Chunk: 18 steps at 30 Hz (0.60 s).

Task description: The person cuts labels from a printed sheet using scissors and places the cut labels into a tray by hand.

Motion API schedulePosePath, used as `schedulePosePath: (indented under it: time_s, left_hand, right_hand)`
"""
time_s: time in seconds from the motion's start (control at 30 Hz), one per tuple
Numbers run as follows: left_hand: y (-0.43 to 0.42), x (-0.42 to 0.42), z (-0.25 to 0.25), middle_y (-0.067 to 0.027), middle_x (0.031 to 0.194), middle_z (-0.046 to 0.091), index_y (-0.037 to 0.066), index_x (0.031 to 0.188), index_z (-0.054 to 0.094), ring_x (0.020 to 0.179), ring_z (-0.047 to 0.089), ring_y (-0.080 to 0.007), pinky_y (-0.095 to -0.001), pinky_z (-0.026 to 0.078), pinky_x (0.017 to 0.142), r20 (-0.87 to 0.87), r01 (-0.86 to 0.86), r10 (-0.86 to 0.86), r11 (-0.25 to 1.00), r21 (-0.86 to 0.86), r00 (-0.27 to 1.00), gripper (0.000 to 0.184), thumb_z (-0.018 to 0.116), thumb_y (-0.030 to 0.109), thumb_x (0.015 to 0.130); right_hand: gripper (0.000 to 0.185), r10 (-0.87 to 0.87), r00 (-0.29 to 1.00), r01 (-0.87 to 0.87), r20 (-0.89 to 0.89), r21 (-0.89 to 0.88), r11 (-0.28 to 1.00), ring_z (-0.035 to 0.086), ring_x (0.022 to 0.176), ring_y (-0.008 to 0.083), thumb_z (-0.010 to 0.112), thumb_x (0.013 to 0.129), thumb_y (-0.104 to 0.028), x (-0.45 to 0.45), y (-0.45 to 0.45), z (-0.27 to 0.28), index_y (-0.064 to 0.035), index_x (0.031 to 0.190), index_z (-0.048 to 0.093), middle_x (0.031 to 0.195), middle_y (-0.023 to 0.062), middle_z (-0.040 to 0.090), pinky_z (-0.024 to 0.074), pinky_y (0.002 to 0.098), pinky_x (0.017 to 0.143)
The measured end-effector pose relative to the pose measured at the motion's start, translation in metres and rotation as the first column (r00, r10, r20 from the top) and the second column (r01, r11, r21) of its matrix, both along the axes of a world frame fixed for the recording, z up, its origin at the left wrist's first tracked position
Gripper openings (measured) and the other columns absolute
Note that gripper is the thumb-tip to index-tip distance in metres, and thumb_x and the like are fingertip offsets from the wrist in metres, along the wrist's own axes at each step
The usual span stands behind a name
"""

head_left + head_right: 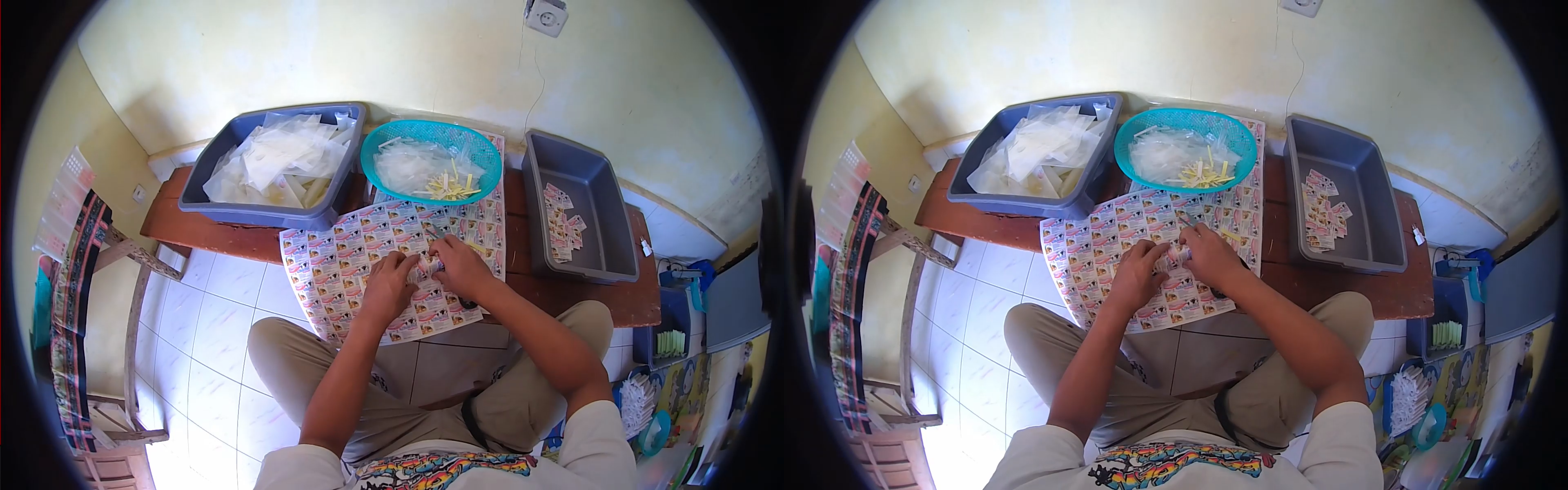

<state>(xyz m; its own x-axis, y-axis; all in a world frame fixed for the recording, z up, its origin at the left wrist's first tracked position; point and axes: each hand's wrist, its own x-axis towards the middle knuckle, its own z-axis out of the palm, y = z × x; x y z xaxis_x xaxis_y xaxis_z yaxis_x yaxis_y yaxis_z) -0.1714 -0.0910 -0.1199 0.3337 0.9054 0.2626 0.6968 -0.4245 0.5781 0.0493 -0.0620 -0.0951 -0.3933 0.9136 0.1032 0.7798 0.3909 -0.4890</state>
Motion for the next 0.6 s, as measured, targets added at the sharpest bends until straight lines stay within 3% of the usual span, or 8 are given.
schedulePosePath:
  time_s: [0.07, 0.2, 0.27, 0.37, 0.47, 0.6]
  left_hand:
    - [0.003, 0.001, 0.005, -0.016, 0.13, 0.065, 0.011, 0.142, 0.066, 0.125, 0.063, -0.0392, -0.0511, 0.05, 0.109, 0.042, 0.004, -0.002, 0.998, -0.056, 0.999, 0.07, 0.087, 0.004, 0.075]
    - [0.015, -0.003, 0.011, -0.0169, 0.13, 0.065, 0.011, 0.144, 0.065, 0.122, 0.063, -0.0398, -0.0484, 0.052, 0.105, 0.041, 0.003, -0.002, 1.0, -0.01, 0.999, 0.075, 0.091, 0.003, 0.075]
    - [0.021, -0.004, 0.019, -0.0169, 0.132, 0.065, 0.01, 0.147, 0.061, 0.125, 0.062, -0.0401, -0.0517, 0.049, 0.11, 0.075, 0.029, -0.03, 0.999, 0.017, 0.997, 0.074, 0.089, 0.011, 0.079]
    - [0.025, 0.002, 0.033, -0.0182, 0.137, 0.063, 0.007, 0.15, 0.06, 0.125, 0.062, -0.0417, -0.0512, 0.05, 0.109, 0.06, 0.036, -0.043, 0.994, 0.104, 0.997, 0.082, 0.095, 0.013, 0.076]
    - [0.026, 0.009, 0.054, -0.019, 0.141, 0.062, 0.006, 0.151, 0.058, 0.13, 0.059, -0.0425, -0.0519, 0.049, 0.111, 0.079, 0.055, -0.07, 0.982, 0.182, 0.994, 0.087, 0.096, 0.017, 0.074]
    - [0.033, 0.016, 0.087, -0.0191, 0.144, 0.06, 0.007, 0.152, 0.057, 0.133, 0.058, -0.0428, -0.051, 0.049, 0.113, 0.032, 0.083, -0.091, 0.978, 0.19, 0.995, 0.089, 0.096, 0.017, 0.073]
  right_hand:
    - [0.05, -0.038, 0.989, 0.035, -0.146, -0.023, 0.999, 0.069, 0.108, 0.0408, 0.089, 0.078, -0.002, 0.0, 0.001, 0.002, -0.0101, 0.121, 0.065, 0.119, 0.0167, 0.063, 0.0582, 0.0483, 0.092]
    - [0.044, -0.005, 0.96, 0.022, -0.279, 0.058, 0.998, 0.071, 0.108, 0.0393, 0.085, 0.08, -0.001, 0.008, 0.012, 0.01, -0.0075, 0.119, 0.066, 0.121, 0.0192, 0.065, 0.0595, 0.0485, 0.09]
    - [0.037, -0.135, 0.9, 0.101, -0.415, -0.105, 0.989, 0.078, 0.093, 0.0266, 0.085, 0.084, 0.0, 0.011, 0.012, 0.023, -0.0062, 0.118, 0.071, 0.12, 0.0146, 0.071, 0.0625, 0.0378, 0.079]
    - [0.034, -0.218, 0.858, 0.124, -0.465, -0.225, 0.967, 0.079, 0.092, 0.0199, 0.083, 0.089, -0.001, 0.018, 0.014, 0.039, -0.0047, 0.122, 0.075, 0.115, 0.0134, 0.077, 0.0625, 0.0324, 0.079]
    - [0.037, -0.198, 0.857, 0.132, -0.475, -0.168, 0.977, 0.078, 0.091, 0.0154, 0.082, 0.091, -0.003, 0.023, 0.018, 0.053, -0.0045, 0.127, 0.076, 0.111, 0.0128, 0.08, 0.0615, 0.0291, 0.079]
    - [0.037, -0.209, 0.769, 0.117, -0.604, -0.188, 0.975, 0.08, 0.093, 0.0202, 0.083, 0.091, -0.007, 0.032, 0.027, 0.073, -0.0051, 0.127, 0.077, 0.111, 0.0127, 0.081, 0.0623, 0.0335, 0.079]
